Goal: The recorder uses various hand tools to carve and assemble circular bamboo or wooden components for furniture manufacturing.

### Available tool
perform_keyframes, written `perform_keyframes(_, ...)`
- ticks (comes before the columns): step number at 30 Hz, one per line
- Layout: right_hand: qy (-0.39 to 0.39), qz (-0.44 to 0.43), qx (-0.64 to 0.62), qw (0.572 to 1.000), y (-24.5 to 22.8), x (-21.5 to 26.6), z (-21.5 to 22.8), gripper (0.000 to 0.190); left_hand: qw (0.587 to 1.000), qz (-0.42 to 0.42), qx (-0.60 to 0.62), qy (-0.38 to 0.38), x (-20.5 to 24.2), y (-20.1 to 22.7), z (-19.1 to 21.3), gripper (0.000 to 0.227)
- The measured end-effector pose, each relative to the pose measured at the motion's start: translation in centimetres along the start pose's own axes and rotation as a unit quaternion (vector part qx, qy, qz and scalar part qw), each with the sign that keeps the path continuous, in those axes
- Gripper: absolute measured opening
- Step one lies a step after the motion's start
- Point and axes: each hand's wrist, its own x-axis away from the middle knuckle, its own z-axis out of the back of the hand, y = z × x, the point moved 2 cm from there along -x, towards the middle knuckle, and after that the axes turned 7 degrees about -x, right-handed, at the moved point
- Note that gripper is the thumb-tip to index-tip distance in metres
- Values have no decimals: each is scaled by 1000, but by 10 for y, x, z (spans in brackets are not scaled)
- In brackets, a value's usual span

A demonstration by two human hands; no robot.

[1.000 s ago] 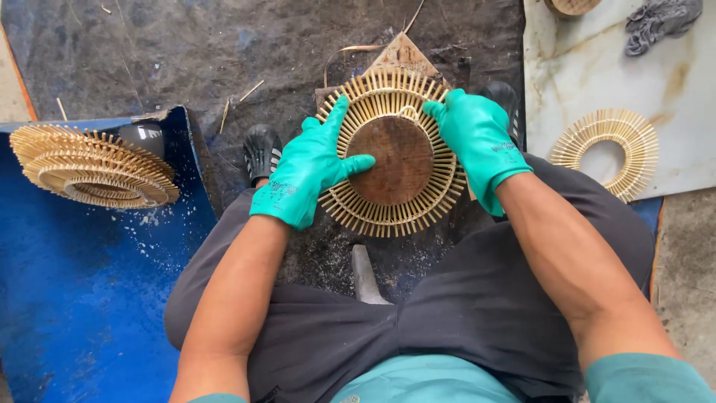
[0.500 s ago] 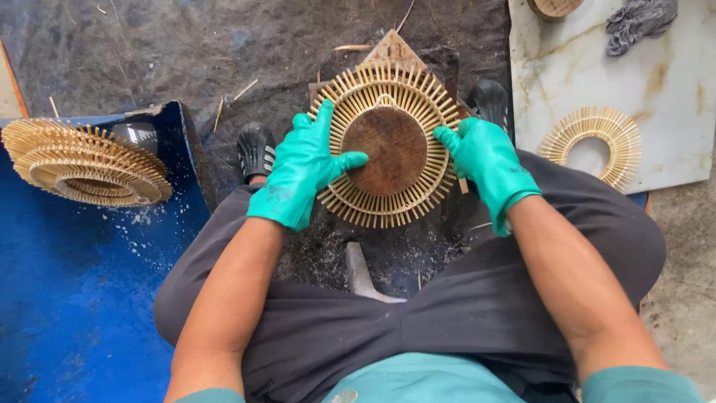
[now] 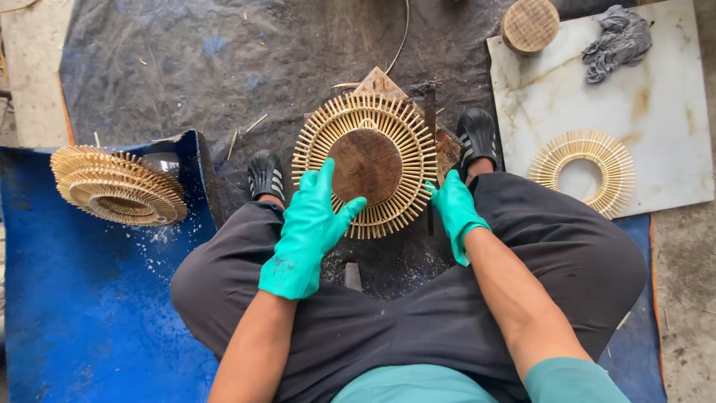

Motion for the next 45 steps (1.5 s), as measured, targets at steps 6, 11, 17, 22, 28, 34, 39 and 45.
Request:
perform_keyframes(6,11,54,-84,995,15,1,-3,51,979,-31,102,171,-9,-35,26,75)
perform_keyframes(11,-39,25,-312,949,-29,28,62,40,944,61,230,227,-39,-43,56,60)
perform_keyframes(17,-32,54,-383,922,-110,98,154,42,898,36,430,83,-76,-2,18,46)
perform_keyframes(22,-148,98,-323,929,-161,169,161,44,808,22,579,-107,-64,53,13,45)
perform_keyframes(28,-18,172,-367,914,-130,159,133,33,762,-1,637,-113,-66,31,-8,26)
perform_keyframes(34,99,314,-375,866,-135,191,204,39,751,-18,648,-122,-44,14,-7,15)
perform_keyframes(39,-102,202,-457,860,-147,180,172,52,765,-79,604,-207,-20,42,9,20)
perform_keyframes(45,-109,42,-379,918,-113,144,132,38,886,-214,400,-93,-26,39,-15,38)
